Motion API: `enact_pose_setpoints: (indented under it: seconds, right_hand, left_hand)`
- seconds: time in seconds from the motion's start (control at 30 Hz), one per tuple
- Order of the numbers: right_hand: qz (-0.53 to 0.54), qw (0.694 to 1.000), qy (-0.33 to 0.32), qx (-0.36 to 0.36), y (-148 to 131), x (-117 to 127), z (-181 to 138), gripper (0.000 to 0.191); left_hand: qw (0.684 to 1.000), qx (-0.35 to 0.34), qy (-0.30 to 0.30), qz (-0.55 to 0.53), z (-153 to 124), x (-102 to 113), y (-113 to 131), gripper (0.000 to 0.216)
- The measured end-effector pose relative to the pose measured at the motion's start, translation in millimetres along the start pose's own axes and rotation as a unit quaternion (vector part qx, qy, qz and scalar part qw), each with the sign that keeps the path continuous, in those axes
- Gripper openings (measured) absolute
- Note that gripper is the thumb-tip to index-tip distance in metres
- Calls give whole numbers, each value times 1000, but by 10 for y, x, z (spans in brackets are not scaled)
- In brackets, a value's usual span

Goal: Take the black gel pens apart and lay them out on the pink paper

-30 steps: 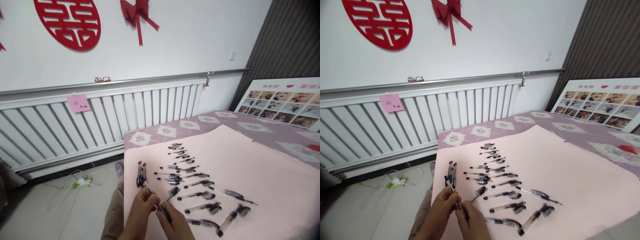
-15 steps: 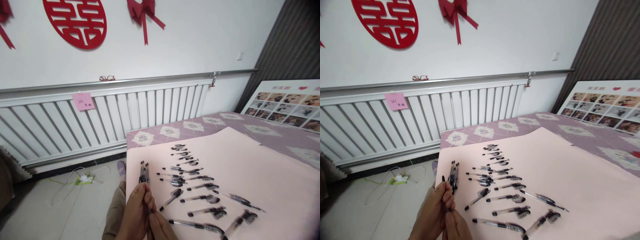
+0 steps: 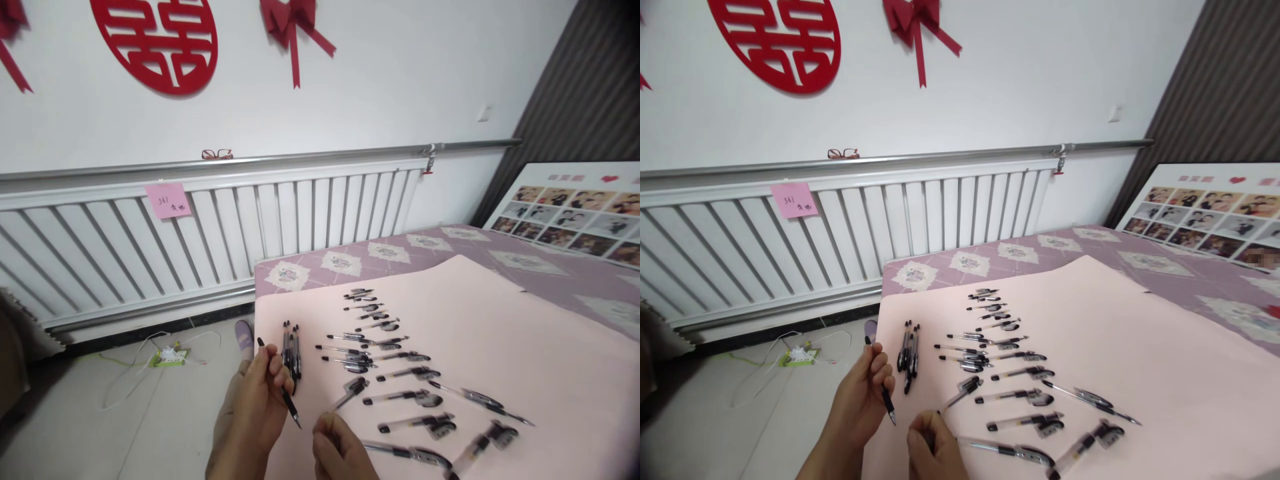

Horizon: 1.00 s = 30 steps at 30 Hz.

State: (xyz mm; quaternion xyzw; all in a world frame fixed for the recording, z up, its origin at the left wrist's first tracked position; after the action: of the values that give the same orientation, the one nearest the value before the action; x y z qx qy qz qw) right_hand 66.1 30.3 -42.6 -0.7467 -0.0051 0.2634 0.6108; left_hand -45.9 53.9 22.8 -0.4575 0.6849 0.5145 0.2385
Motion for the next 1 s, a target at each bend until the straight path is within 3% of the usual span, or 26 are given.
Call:
enact_pose_setpoints:
  seconds: [0.23, 0.4, 0.5, 0.6, 0.73, 0.83, 1.0]
  right_hand:
    - [-34, 998, -41, -47, 57, -107, -24, 38]
    - [-64, 997, -7, -49, 54, 13, -3, 38]
    - [-63, 998, 10, -20, 39, 105, 22, 39]
    - [-131, 991, 12, 25, -26, 195, 34, 37]
    - [-313, 933, 63, 164, -340, 318, -4, 27]
    - [-366, 900, 90, 218, -486, 324, -53, 23]
    - [-277, 943, 86, 161, -413, 343, -35, 22]
  left_hand:
    - [999, -7, -21, 34, -44, -19, -115, 17]
    - [990, -11, -36, 136, -82, -1, -176, 19]
    - [964, 60, -77, 249, -97, 27, -367, 19]
    - [941, 65, -83, 320, -110, 98, -454, 11]
    - [934, 31, -9, 356, -76, 233, -461, 7]
    - [950, 30, -18, 309, -50, 227, -520, 8]
    - [965, 31, -31, 259, -51, 205, -556, 9]
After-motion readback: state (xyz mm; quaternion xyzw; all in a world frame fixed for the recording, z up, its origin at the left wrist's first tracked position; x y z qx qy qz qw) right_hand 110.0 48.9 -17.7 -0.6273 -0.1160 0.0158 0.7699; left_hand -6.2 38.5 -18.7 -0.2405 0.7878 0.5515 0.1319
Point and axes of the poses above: each hand's wrist, its own z-axis towards the middle knuckle, its own x-axis out of the back of the hand, y = z × x, the point moved 9 cm from there along z, towards the middle knuckle, and after that the axes turned 11 degrees about x, right-handed, at the moved point
